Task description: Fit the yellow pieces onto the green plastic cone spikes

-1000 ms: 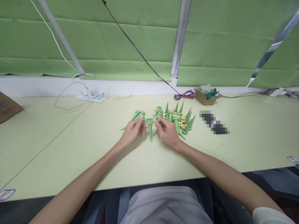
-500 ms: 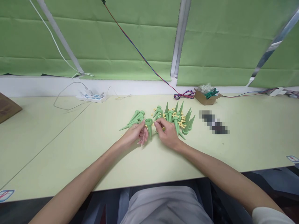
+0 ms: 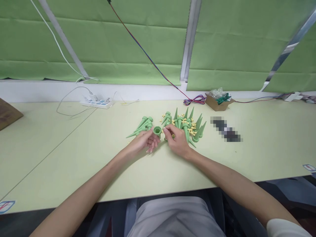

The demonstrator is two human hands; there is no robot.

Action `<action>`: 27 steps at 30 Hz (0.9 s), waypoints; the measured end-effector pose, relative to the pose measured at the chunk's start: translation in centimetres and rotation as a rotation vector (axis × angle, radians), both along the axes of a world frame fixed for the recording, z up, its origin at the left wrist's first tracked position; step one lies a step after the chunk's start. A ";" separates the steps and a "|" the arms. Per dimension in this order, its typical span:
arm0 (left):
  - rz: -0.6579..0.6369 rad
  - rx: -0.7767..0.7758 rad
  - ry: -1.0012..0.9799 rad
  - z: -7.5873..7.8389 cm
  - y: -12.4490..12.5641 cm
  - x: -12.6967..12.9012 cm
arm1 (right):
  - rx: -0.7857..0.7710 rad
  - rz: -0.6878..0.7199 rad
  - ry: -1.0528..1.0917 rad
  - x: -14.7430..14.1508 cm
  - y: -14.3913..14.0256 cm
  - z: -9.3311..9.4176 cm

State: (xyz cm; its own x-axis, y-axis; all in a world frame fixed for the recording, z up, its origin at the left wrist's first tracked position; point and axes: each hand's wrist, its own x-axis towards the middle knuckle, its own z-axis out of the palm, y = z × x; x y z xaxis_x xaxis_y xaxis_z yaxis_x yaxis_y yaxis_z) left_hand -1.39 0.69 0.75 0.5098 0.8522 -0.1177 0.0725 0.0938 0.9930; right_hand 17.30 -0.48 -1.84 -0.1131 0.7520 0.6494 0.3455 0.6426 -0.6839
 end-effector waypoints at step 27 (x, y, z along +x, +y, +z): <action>0.085 0.503 0.270 0.3 -0.6 -0.3 | -0.021 0.016 -0.054 0.1 0.2 -0.3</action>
